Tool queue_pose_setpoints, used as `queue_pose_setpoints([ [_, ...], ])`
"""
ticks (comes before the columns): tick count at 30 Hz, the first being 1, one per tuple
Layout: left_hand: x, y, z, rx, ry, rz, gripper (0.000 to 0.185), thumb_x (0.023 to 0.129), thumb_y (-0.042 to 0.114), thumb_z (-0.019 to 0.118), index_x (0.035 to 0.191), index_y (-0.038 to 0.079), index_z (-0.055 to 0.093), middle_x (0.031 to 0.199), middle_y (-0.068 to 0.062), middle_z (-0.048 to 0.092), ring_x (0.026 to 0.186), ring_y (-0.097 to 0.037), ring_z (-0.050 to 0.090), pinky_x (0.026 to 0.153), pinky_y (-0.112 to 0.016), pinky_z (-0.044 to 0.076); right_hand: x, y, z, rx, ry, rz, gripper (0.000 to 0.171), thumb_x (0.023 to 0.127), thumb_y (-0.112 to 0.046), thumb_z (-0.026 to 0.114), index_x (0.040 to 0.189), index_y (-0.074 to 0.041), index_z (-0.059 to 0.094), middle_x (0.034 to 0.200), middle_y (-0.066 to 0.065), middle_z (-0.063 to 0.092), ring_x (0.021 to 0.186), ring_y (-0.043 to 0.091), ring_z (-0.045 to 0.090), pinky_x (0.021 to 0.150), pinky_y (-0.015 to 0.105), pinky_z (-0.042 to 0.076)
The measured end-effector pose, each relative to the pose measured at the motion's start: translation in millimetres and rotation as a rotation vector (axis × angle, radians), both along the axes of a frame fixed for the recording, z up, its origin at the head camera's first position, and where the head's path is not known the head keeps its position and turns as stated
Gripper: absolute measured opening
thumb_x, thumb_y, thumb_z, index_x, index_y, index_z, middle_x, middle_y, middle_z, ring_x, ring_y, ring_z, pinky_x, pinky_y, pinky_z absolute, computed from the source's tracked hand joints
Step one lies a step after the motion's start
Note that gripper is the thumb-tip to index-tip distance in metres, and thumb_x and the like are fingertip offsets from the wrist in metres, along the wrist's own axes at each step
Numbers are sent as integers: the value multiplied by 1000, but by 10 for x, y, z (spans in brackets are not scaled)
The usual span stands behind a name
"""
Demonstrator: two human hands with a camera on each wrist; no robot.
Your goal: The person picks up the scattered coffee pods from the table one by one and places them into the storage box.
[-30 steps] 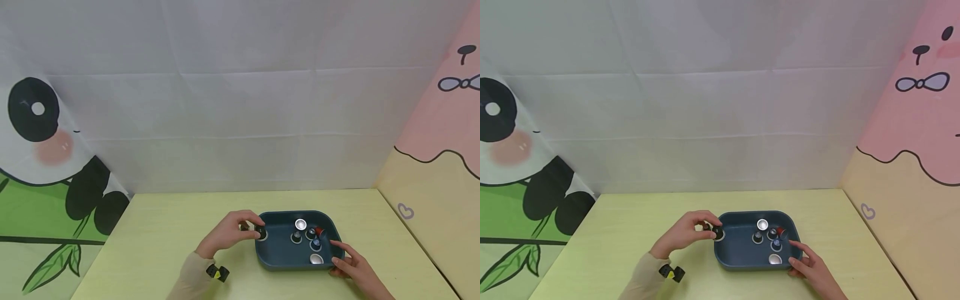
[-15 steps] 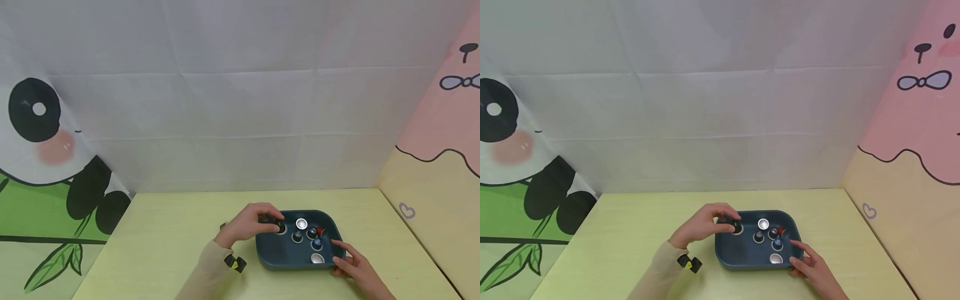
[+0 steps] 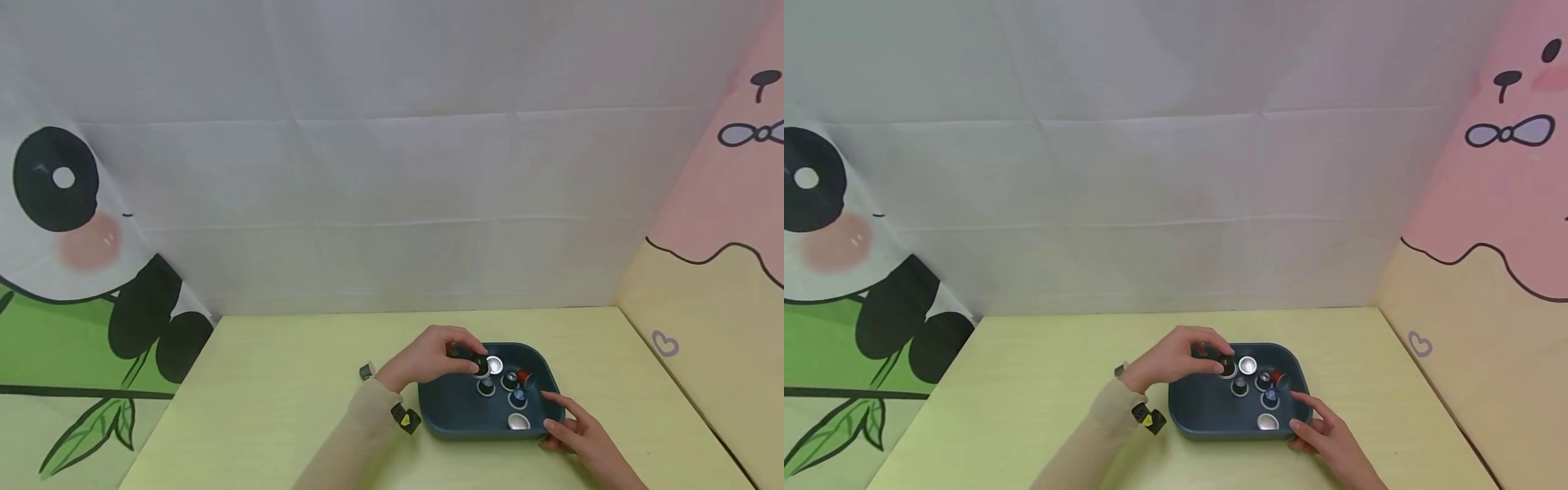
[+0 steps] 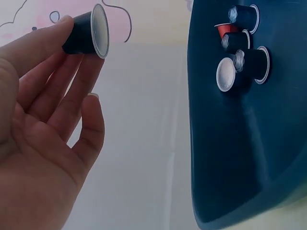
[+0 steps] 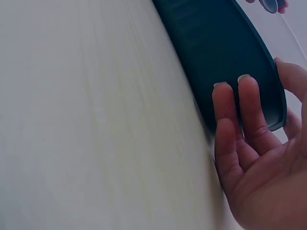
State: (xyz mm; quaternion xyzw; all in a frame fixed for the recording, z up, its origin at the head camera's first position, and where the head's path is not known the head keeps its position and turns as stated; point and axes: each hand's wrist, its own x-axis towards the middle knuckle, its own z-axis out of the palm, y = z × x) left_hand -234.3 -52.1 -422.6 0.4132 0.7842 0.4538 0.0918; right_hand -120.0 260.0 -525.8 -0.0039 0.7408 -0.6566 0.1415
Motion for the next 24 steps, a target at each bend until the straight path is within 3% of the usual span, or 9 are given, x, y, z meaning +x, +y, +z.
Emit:
queue_pose_setpoints([
  [9,-45,185,4,-27,2,-55,26,90,14,75,116,16,73,112,14,66,101,2,58,85,-20,50,-6,12,16,23,-3,-11,39,101,-20,60,134,-40,54,89,20,69,76,22,68,77,27,56],
  [17,-96,389,-5,-74,3,-53,25,90,17,76,115,19,74,113,16,66,102,-2,60,82,-17,49,-1,13,21,8,-18,-6,40,102,-17,58,121,-53,54,90,21,69,77,22,69,78,28,56],
  [24,-204,503,-116,-125,29,-75,26,90,16,76,116,18,74,114,15,67,101,6,58,85,-18,50,-8,6,13,3,-7,3,40,102,-17,58,120,-53,54,89,21,70,77,21,70,77,28,56],
])
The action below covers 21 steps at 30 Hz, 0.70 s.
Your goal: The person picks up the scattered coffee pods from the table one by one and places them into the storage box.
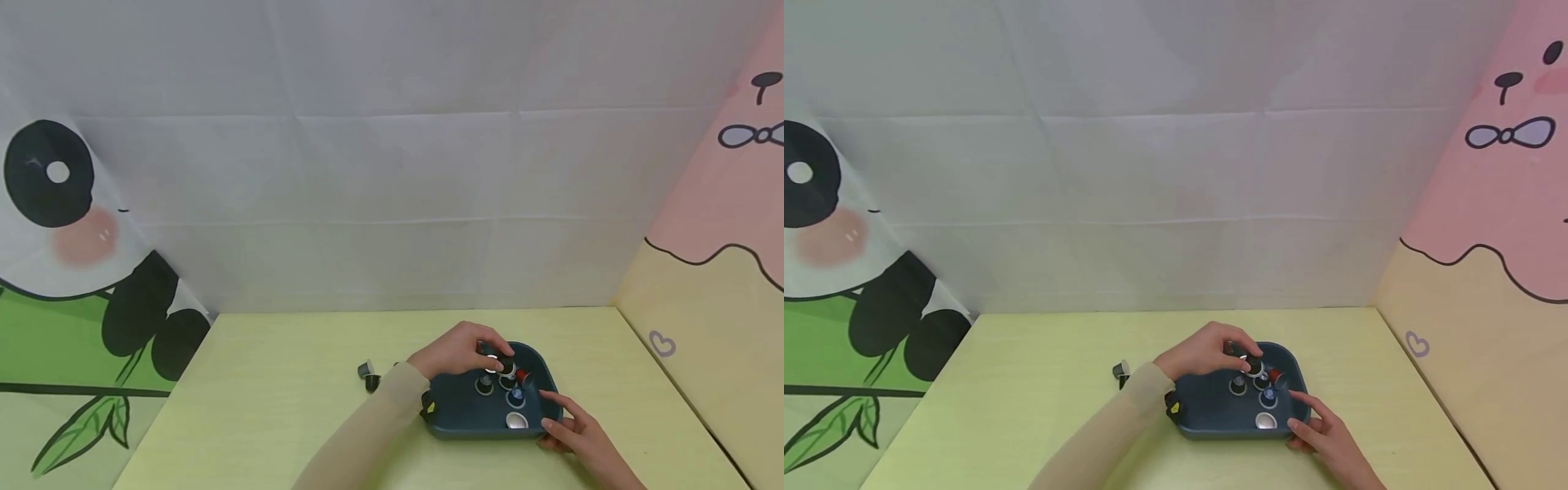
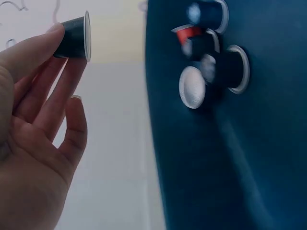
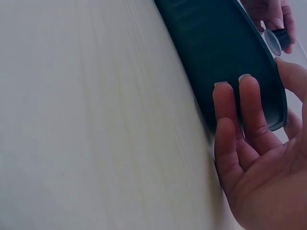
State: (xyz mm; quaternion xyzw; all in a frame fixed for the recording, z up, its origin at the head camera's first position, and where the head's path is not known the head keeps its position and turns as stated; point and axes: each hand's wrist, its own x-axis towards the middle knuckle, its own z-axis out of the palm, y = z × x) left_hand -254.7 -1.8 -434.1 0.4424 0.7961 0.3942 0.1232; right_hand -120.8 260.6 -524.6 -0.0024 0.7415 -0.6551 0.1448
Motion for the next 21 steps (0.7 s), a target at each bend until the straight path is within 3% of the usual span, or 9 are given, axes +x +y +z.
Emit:
queue_pose_setpoints([
  [12,-86,125,-152,-86,-32,-14,26,88,14,78,113,16,75,108,14,69,102,2,61,88,-21,50,13,-9,11,-19,12,-14,37,102,-17,59,125,-45,55,88,22,69,78,22,71,78,28,56],
  [21,-110,189,-349,-146,-150,-37,25,85,10,80,109,14,77,102,14,71,93,5,63,77,-15,50,3,-4,-10,-14,-7,-18,41,103,-16,58,119,-53,54,89,22,69,78,22,70,78,29,56],
])
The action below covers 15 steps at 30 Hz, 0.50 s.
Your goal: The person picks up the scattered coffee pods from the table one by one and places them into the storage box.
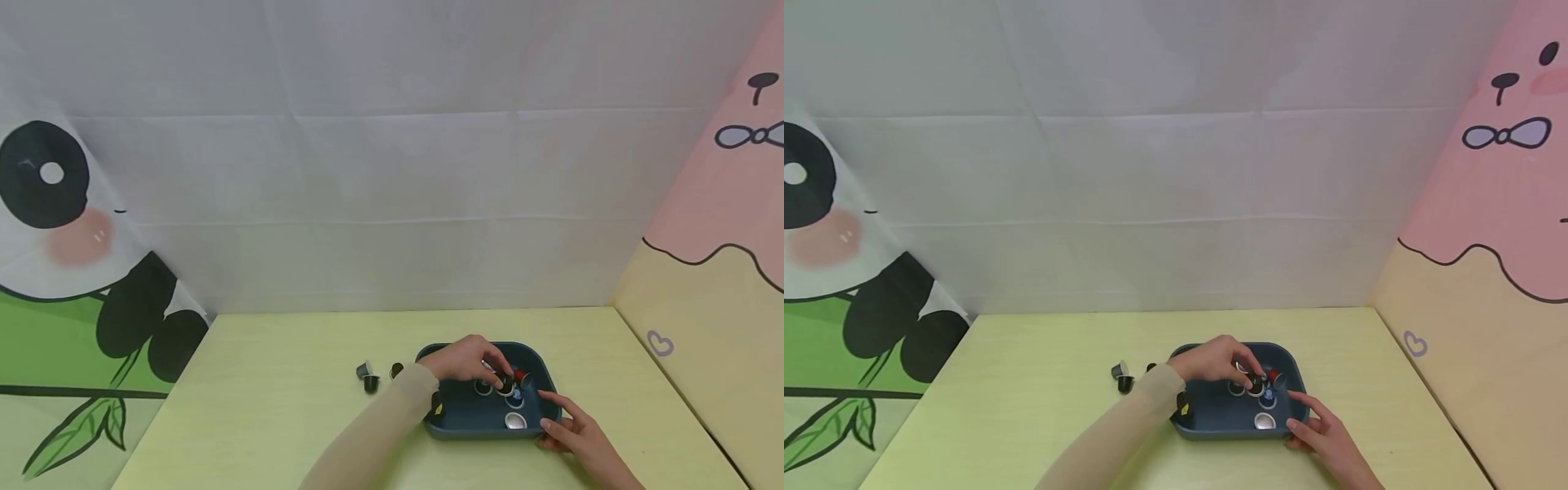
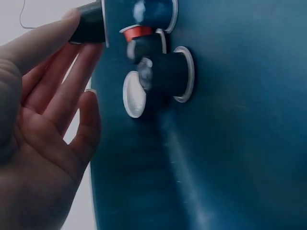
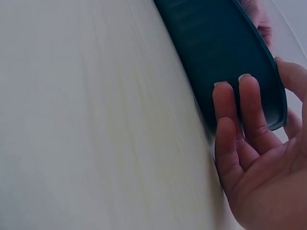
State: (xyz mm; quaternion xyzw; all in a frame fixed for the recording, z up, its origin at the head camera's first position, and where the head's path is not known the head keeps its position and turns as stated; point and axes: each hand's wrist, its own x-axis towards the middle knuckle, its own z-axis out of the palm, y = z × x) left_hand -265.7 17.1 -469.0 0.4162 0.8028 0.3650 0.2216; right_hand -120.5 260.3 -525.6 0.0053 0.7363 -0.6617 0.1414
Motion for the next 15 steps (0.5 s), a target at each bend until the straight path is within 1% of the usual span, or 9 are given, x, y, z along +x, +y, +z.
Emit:
queue_pose_setpoints([
  [5,-18,31,-110,-34,-29,2,25,84,8,81,108,13,77,98,12,72,87,6,64,74,-15,51,-5,7,-3,-11,1,2,42,103,-16,57,118,-54,54,90,22,69,78,21,70,78,29,56],
  [9,-29,42,-202,-48,-22,6,27,83,7,81,109,13,76,98,12,72,86,7,64,72,-14,51,-4,2,-5,-15,6,8,41,103,-16,57,119,-53,55,89,22,70,77,21,70,78,29,57],
  [12,-36,45,-236,-48,-11,7,27,83,6,81,109,14,76,98,12,72,86,7,63,72,-14,51,-5,4,-9,-18,11,11,42,103,-15,57,120,-53,55,89,22,69,77,21,70,77,29,56],
  [15,-47,47,-240,-46,-12,8,28,83,5,81,109,14,76,98,12,72,87,6,63,72,-14,51,-13,8,-17,-16,11,6,43,103,-15,57,119,-54,55,89,22,70,77,21,70,77,28,56],
])
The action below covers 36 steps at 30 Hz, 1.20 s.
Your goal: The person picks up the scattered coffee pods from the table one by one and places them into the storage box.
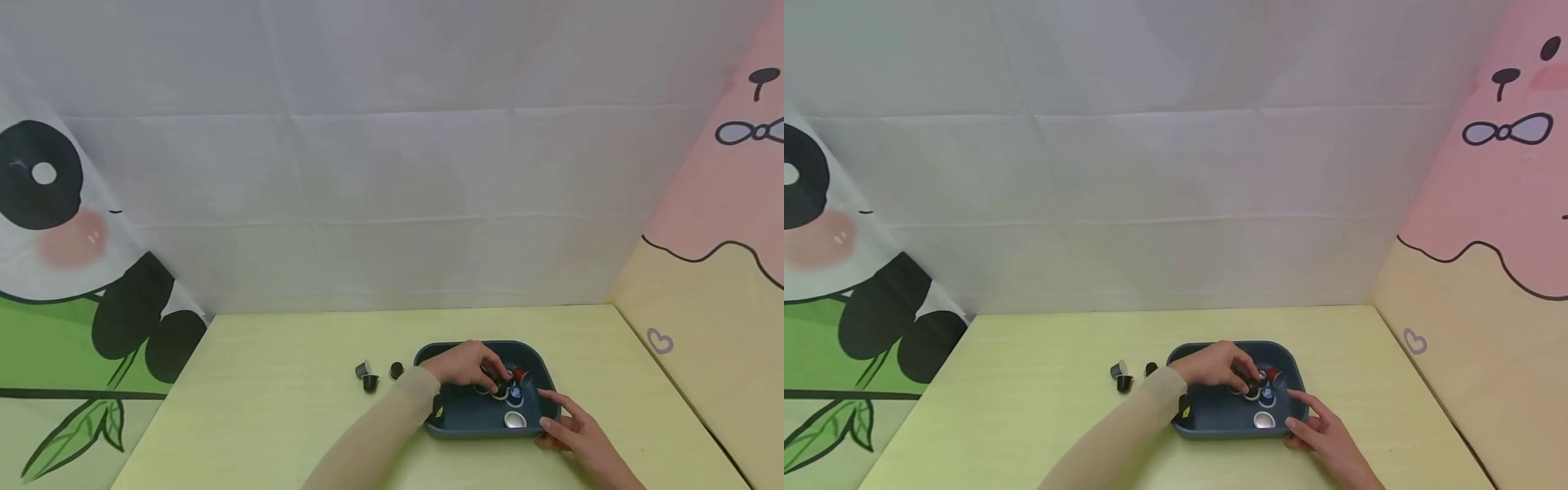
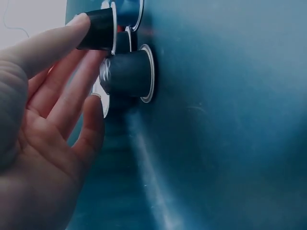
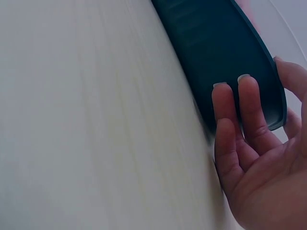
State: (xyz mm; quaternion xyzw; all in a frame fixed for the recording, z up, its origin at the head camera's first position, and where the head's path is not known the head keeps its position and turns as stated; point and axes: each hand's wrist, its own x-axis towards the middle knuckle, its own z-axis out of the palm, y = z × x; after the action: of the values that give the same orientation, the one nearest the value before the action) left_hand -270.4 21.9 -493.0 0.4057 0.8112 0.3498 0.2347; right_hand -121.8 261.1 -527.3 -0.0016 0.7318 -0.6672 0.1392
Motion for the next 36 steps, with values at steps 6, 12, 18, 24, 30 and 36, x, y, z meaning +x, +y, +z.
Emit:
queue_pose_setpoints([
  [6,0,-10,30,15,-30,7,28,84,3,79,109,12,76,98,9,73,86,6,64,74,-15,51,-7,6,-5,-6,14,10,45,104,-13,55,120,-54,55,90,23,70,78,22,71,77,27,56],
  [12,-2,-44,46,65,-64,32,26,85,4,78,110,13,75,100,7,73,86,4,64,74,-17,51,0,-3,4,0,13,11,45,104,-13,55,119,-55,54,90,22,70,78,21,71,78,27,56],
  [18,-10,-92,95,125,-84,20,27,87,4,77,113,10,73,102,6,72,90,2,65,78,-18,52,3,-3,-11,0,5,15,45,104,-14,55,120,-56,54,90,23,69,78,21,70,78,28,56],
  [24,12,-99,204,175,-113,20,28,87,3,77,114,9,73,103,7,71,91,2,65,79,-19,52,7,2,-11,-1,8,14,45,104,-14,55,120,-55,54,89,21,69,77,21,70,77,29,56],
  [30,63,-119,350,215,-116,14,28,88,4,75,116,7,71,106,7,71,94,2,65,83,-19,51,11,-7,9,11,11,7,44,103,-15,56,120,-54,54,88,21,69,77,21,70,77,29,56],
  [36,127,-155,538,290,-134,-21,32,90,4,73,121,5,68,112,3,71,104,-10,67,86,-21,52,28,-11,45,17,9,3,39,103,-16,58,127,-46,55,87,20,70,77,21,70,78,28,56],
])
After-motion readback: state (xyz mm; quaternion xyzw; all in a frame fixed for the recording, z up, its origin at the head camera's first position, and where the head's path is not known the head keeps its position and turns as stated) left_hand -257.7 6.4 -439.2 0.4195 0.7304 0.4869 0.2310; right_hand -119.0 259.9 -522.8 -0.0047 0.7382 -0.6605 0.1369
